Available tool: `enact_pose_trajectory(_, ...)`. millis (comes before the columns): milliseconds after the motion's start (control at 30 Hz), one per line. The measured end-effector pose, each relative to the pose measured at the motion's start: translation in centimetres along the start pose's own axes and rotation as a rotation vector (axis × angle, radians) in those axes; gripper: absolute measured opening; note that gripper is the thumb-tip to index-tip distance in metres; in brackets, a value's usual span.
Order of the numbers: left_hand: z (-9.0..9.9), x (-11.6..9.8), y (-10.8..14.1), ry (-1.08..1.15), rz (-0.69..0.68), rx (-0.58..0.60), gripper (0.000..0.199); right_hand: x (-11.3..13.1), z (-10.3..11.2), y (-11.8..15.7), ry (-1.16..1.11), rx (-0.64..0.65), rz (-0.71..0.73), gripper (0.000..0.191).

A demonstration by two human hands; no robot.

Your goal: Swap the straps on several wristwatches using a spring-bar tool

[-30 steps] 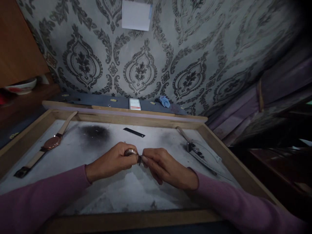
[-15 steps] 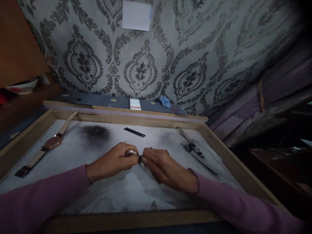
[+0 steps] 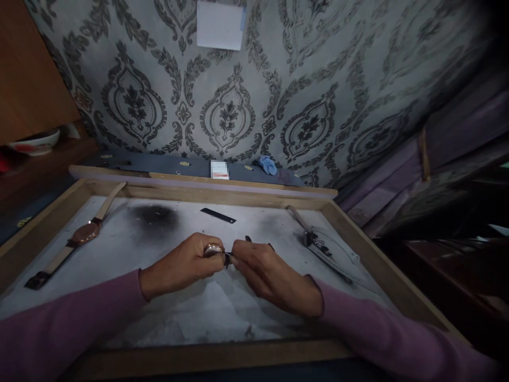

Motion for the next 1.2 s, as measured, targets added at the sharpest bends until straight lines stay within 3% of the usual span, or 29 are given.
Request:
enact_pose_trajectory(600,0.4,-0.3,0.0,0.085,0.092,-0.013,0.019,0.7,0.6,-0.1,-0.099,0.065,-0.005,0.027)
enact_pose_trajectory(1200,0.4,-0.9,-0.1,0.126,0.117,-0.028,0.020,0.6,0.5,0.1,-0.085,-0.026,-0.012,0.028)
Point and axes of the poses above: each hand's wrist, its own y-axis away from the middle knuckle, its own z-axis out of the back of the hand, x = y × z, the point moved 3 cm from there along -y, towards the middle knuckle, and after that the axes turned 12 degrees about -z, right-handed, at the moved point
